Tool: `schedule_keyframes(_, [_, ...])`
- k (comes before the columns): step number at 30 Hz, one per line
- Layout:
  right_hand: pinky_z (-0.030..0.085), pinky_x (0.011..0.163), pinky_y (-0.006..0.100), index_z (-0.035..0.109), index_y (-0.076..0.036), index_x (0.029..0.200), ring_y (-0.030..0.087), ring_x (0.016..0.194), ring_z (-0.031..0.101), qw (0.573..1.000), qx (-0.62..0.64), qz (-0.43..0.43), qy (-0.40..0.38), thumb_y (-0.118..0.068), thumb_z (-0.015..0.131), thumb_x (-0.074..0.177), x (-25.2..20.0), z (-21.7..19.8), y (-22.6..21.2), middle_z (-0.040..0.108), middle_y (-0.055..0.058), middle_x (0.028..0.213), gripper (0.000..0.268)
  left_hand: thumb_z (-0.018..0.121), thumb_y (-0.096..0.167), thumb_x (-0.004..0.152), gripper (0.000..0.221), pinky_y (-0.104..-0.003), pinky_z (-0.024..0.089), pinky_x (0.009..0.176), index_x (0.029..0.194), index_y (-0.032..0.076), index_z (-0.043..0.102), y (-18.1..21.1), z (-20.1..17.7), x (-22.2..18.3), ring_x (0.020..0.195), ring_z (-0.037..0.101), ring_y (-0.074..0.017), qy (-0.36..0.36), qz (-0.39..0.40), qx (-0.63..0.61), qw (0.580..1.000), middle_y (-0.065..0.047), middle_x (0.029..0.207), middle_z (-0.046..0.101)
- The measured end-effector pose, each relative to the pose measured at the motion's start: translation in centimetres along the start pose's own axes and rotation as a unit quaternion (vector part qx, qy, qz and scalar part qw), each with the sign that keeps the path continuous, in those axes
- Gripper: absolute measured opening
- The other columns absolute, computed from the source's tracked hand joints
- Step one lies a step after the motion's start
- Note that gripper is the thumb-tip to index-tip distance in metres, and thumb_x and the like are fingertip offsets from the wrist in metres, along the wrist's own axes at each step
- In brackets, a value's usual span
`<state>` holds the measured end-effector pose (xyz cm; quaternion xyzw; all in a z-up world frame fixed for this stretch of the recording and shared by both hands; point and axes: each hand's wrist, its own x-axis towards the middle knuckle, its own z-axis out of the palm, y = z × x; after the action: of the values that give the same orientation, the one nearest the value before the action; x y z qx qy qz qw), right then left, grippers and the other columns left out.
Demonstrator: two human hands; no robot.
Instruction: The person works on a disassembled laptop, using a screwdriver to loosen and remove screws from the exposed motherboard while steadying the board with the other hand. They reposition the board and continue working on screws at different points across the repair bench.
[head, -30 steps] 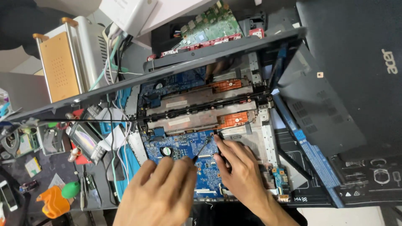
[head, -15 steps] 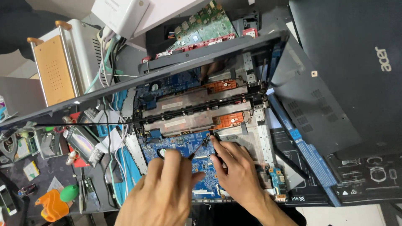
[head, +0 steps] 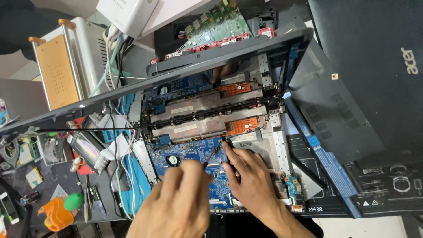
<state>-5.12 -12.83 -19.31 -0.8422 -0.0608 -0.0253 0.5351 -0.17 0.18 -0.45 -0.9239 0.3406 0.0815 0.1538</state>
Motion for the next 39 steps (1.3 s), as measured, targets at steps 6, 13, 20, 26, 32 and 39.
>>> schedule_keyframes(6, [0.052,0.078,0.042,0.057,-0.006,0.142,0.031,0.086,0.064,1.000,-0.003,-0.007,0.021,-0.010,0.072,0.090,0.6,-0.5,-0.7,0.068,0.011,0.107,0.054,0.064,0.012,0.076,0.032,-0.032,0.059,0.065,0.102,-0.006,0.071,-0.1,-1.1,0.7,0.087,0.063,-0.0217,0.061,0.043,-0.009,0.997,-0.019,0.109,0.056])
schedule_keyframes(13, [0.051,0.077,0.042,0.057,-0.005,0.141,0.032,0.086,0.064,0.999,-0.020,-0.026,0.031,-0.011,0.073,0.089,0.6,-0.4,-0.7,0.068,0.012,0.106,0.054,0.066,0.016,0.076,0.032,-0.034,0.059,0.064,0.102,-0.003,0.071,-0.5,0.0,-0.3,0.083,0.062,-0.0228,0.042,0.075,-0.104,0.991,-0.019,0.108,0.056])
schedule_keyframes(20, [0.053,0.077,0.041,0.062,-0.005,0.137,0.030,0.085,0.065,0.999,-0.004,-0.010,0.038,-0.009,0.074,0.088,1.1,-0.6,-1.3,0.068,0.011,0.102,0.051,0.068,0.015,0.080,0.029,-0.034,0.058,0.061,0.096,-0.009,0.070,-1.2,-0.5,0.3,0.083,0.063,-0.0253,0.068,0.071,-0.072,0.993,-0.021,0.105,0.058])
schedule_keyframes(26, [0.054,0.075,0.038,0.066,-0.005,0.133,0.025,0.080,0.066,0.999,0.013,0.020,0.033,-0.005,0.076,0.085,1.5,-0.9,-2.0,0.069,0.009,0.097,0.050,0.066,0.016,0.076,0.032,-0.034,0.060,0.069,0.100,-0.005,0.069,-3.0,-0.3,-0.7,0.083,0.063,-0.0229,0.055,0.063,-0.114,0.990,-0.017,0.105,0.059])
schedule_keyframes(32, [0.057,0.077,0.033,0.067,-0.006,0.133,0.019,0.083,0.069,0.998,0.021,0.052,0.023,-0.003,0.078,0.083,1.5,-0.8,-2.2,0.071,0.008,0.100,0.051,0.069,0.009,0.072,0.037,-0.036,0.057,0.070,0.109,0.004,0.072,-5.9,1.4,-3.6,0.084,0.068,-0.0227,0.079,-0.066,-0.140,0.985,-0.009,0.098,0.063])
schedule_keyframes(39, [0.059,0.073,0.028,0.067,-0.005,0.131,0.014,0.079,0.070,0.997,0.018,0.077,0.017,-0.004,0.078,0.082,2.3,-0.6,-3.0,0.073,0.006,0.104,0.050,0.083,0.008,0.078,0.021,-0.036,0.049,0.062,0.096,0.004,0.074,-6.3,6.4,-6.7,0.068,0.061,-0.0237,0.175,-0.201,-0.250,0.931,-0.007,0.079,0.066])
